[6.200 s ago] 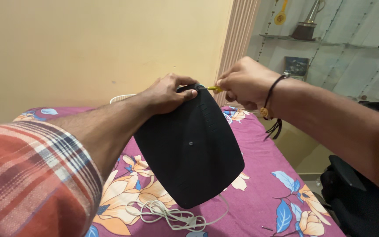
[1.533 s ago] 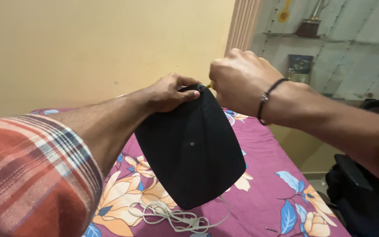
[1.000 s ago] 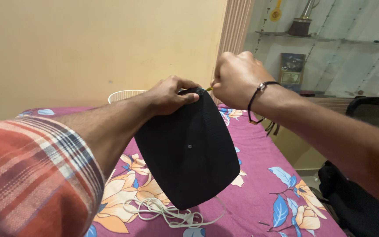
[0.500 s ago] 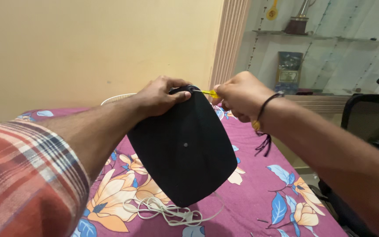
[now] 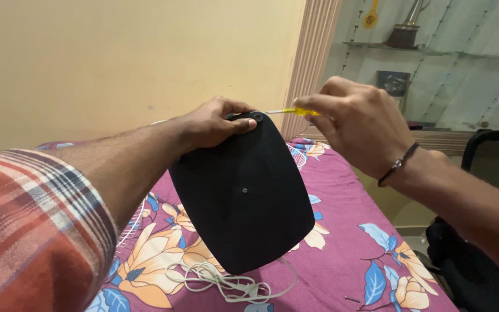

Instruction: The person uses a yellow screwdriver to tighten screws on the back of a small black fan base. They insert a screw, turn it with the screwdriver, and repeat the process for another screw. The fan remains on a floral-patterned bedsheet throughout.

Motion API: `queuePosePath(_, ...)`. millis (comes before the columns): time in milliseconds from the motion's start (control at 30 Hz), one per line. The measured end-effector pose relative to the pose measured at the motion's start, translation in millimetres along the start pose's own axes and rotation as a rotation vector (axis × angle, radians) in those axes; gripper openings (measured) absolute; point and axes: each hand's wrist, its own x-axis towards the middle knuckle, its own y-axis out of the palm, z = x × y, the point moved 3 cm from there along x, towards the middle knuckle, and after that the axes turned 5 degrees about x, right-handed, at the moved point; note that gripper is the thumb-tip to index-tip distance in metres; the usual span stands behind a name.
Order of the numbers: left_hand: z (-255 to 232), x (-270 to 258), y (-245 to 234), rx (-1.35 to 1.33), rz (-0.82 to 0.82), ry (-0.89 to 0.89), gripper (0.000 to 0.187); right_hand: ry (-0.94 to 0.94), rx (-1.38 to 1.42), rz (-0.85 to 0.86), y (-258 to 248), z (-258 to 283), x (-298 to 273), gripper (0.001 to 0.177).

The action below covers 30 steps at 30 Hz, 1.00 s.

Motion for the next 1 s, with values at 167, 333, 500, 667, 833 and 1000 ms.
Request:
queuePosePath(167, -0.3, 0.3, 2.2, -0.042, 0.014, -0.026, 0.036, -0.082, 0.049, 0.005, 7.9, -4.0, -2.2, 0.021)
queuePosePath(333, -1.1, 1.4, 0.4, 0.008, -0.005, -0.028, 0.036, -0.048, 0.107, 0.037, 17.9, -7.5, -1.0, 0.021)
queuePosePath(500, 0.7, 0.3, 0.8, -0.024, 0.02, -0.072, 0.038, -0.019, 0.105, 0.052, 25.1, -6.4, 1.9, 0.021)
queuePosePath(667, -0.5, 0.7, 1.9, -0.039, 0.026, -0.018, 0.039, 0.027, 0.038, 0.136, 21.6, -2.8, 13.0, 0.022)
queuePosePath(833, 7.0, 4.4, 2.5, -0.022, 0.025, -0.013, 0.041, 0.15, -0.065, 0.27, 20.8, 7.7, 27.8, 0.023)
queuePosePath(1000, 8.1, 11.6, 4.3, 0.068, 0.017, 0.119, 0.043, 0.093, -0.198, 0.359, 15.7, 20.1, 42.7, 0.022)
